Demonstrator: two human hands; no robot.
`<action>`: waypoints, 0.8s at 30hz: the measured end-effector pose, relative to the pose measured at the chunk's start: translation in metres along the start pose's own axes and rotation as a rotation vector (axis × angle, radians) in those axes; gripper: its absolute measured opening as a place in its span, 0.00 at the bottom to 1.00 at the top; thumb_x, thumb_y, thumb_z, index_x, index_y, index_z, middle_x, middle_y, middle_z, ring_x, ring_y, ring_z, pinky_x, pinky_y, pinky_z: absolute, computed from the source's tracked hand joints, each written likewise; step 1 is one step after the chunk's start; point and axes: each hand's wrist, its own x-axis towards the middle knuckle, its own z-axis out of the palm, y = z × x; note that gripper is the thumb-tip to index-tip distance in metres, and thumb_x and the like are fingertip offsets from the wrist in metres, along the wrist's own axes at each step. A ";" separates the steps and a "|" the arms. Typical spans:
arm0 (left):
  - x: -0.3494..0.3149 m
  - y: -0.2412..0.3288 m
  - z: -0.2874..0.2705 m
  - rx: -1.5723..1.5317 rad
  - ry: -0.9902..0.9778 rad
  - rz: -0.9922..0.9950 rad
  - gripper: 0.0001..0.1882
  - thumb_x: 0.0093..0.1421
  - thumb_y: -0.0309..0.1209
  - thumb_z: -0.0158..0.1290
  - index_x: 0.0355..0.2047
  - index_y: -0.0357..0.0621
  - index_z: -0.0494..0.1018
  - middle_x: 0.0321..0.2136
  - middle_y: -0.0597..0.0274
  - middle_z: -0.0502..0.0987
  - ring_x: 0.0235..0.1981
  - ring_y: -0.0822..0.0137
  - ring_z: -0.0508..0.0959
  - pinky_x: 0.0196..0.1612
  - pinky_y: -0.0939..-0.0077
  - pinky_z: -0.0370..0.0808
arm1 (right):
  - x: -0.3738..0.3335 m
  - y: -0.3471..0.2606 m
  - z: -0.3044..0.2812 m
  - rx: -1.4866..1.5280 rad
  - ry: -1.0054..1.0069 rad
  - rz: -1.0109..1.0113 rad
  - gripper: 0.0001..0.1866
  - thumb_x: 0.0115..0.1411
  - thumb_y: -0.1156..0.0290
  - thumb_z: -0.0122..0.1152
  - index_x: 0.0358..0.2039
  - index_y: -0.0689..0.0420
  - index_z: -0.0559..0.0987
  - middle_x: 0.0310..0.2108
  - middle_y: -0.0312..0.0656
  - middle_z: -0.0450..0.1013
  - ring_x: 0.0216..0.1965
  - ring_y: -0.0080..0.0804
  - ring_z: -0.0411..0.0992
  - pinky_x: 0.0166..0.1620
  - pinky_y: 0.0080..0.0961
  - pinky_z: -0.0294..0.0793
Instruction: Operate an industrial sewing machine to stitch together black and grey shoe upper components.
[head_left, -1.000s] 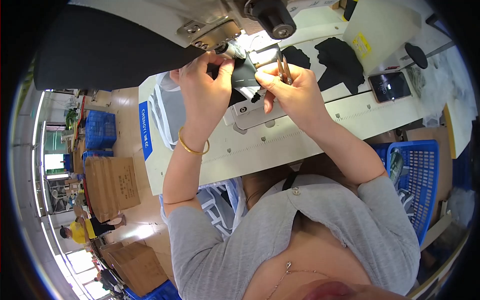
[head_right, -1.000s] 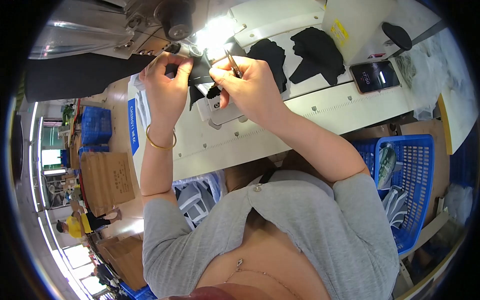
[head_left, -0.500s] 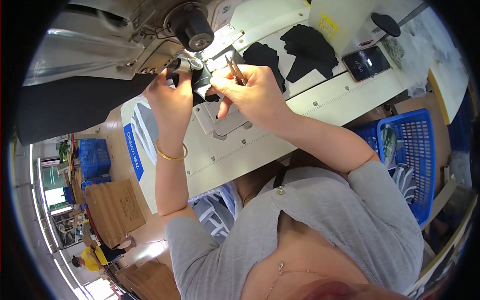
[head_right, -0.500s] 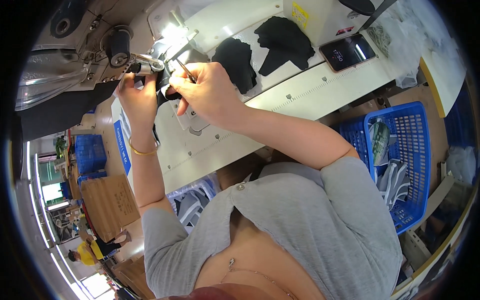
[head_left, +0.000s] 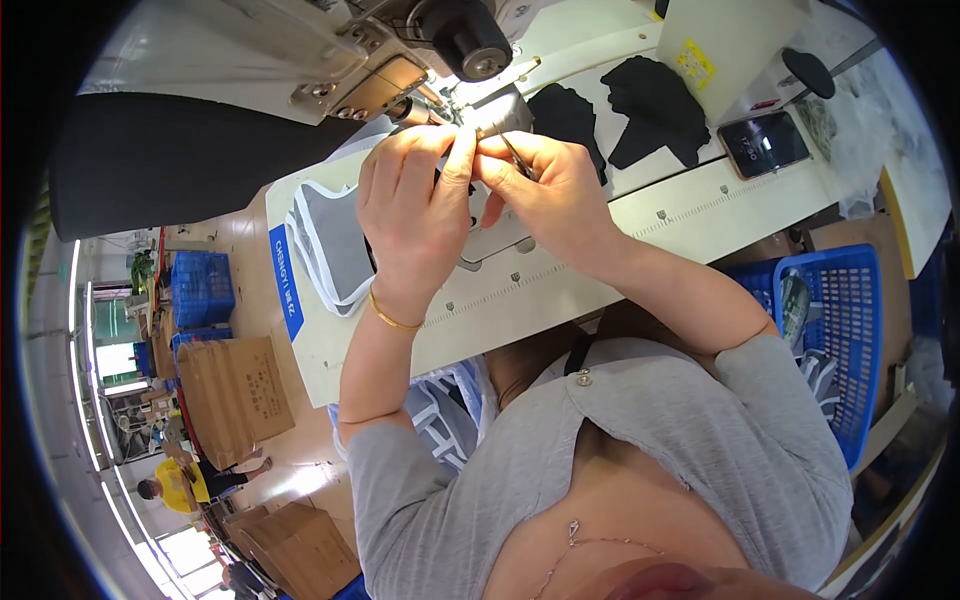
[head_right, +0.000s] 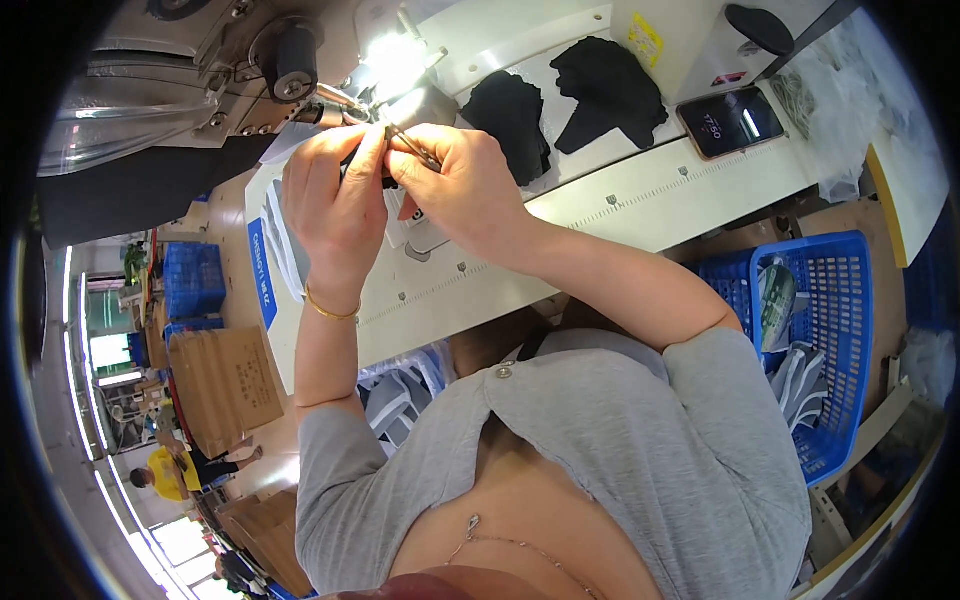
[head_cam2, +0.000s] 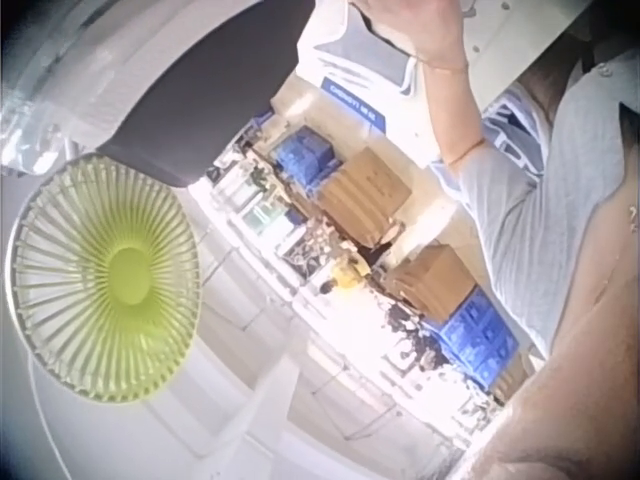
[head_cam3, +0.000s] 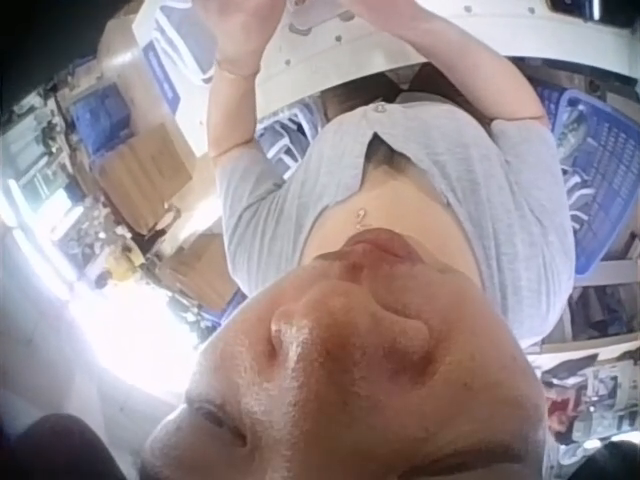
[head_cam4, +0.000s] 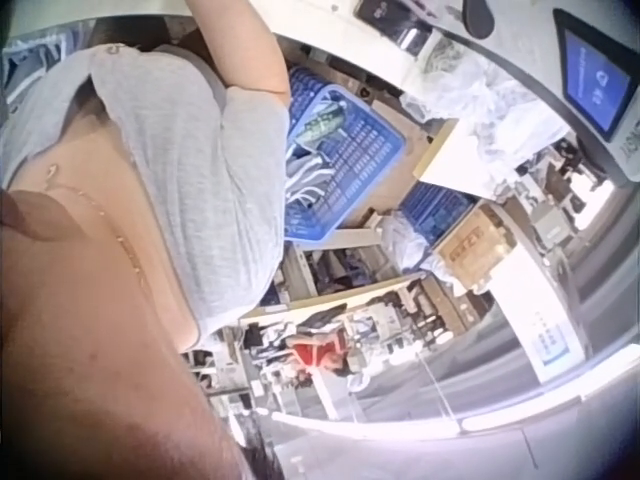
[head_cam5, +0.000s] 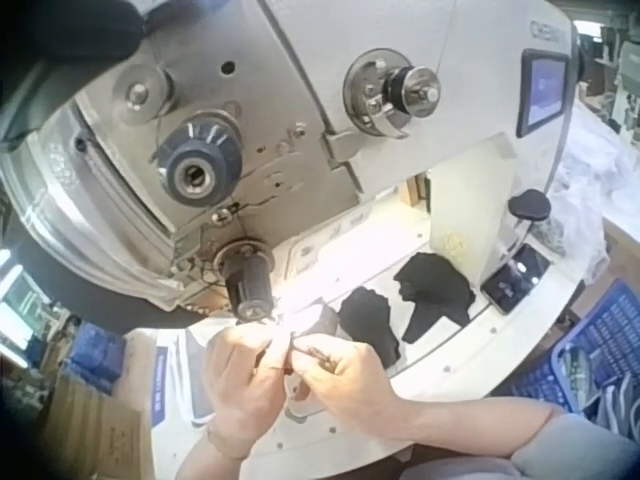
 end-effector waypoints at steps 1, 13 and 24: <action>0.000 0.000 0.001 0.001 0.014 0.008 0.12 0.43 0.23 0.61 0.32 0.39 0.79 0.33 0.62 0.76 0.35 0.63 0.77 0.37 0.69 0.73 | 0.000 0.000 0.001 -0.036 0.004 -0.013 0.10 0.63 0.72 0.55 0.28 0.65 0.76 0.22 0.35 0.73 0.21 0.19 0.74 0.24 0.18 0.71; -0.006 0.010 0.003 -0.141 0.081 -0.189 0.08 0.48 0.19 0.62 0.30 0.39 0.80 0.30 0.62 0.79 0.32 0.63 0.78 0.35 0.72 0.73 | -0.005 0.005 0.005 0.073 -0.028 -0.015 0.08 0.62 0.74 0.53 0.30 0.64 0.76 0.21 0.35 0.73 0.21 0.16 0.73 0.24 0.16 0.69; -0.003 0.004 -0.002 -0.141 -0.015 -0.173 0.09 0.49 0.17 0.60 0.32 0.37 0.80 0.32 0.61 0.80 0.35 0.62 0.79 0.37 0.71 0.74 | -0.005 0.006 0.013 0.201 -0.051 0.031 0.07 0.61 0.75 0.50 0.28 0.62 0.73 0.19 0.33 0.70 0.22 0.18 0.73 0.24 0.17 0.67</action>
